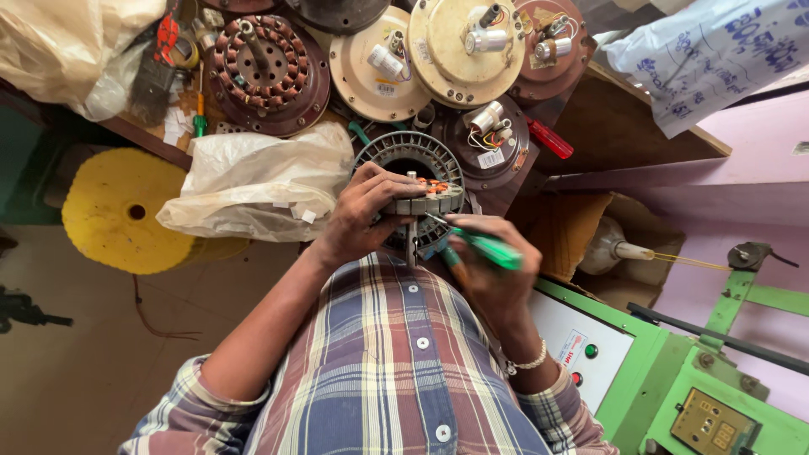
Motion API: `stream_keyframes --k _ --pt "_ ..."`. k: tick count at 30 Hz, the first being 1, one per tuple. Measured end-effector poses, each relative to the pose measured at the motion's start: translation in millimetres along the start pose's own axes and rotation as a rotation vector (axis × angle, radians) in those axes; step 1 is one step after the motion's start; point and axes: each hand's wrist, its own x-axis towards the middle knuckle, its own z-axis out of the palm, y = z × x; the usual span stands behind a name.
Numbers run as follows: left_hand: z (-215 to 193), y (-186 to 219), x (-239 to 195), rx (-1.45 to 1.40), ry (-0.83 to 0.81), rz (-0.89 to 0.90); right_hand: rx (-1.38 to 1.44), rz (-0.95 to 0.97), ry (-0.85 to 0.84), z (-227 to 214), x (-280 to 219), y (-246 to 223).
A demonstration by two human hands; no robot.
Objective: The person works on a circular electrical component, likely a motor stator, using a screwdriver and hammer to adjust internal parts. They repeatedly insert and remove small white pieces while manipulating the component on a cluttered workbench.
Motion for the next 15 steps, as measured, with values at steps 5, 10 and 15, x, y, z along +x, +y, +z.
stream_keyframes --k 5,10,15 --pt "-16 19 14 -0.087 -0.106 -0.067 0.173 0.084 0.131 -27 -5 6" --pt "-10 46 27 0.242 -0.168 -0.189 0.287 0.114 0.120 -28 -9 24" --pt "1 56 30 0.383 -0.136 -0.174 0.285 0.141 0.092 -20 -5 29"
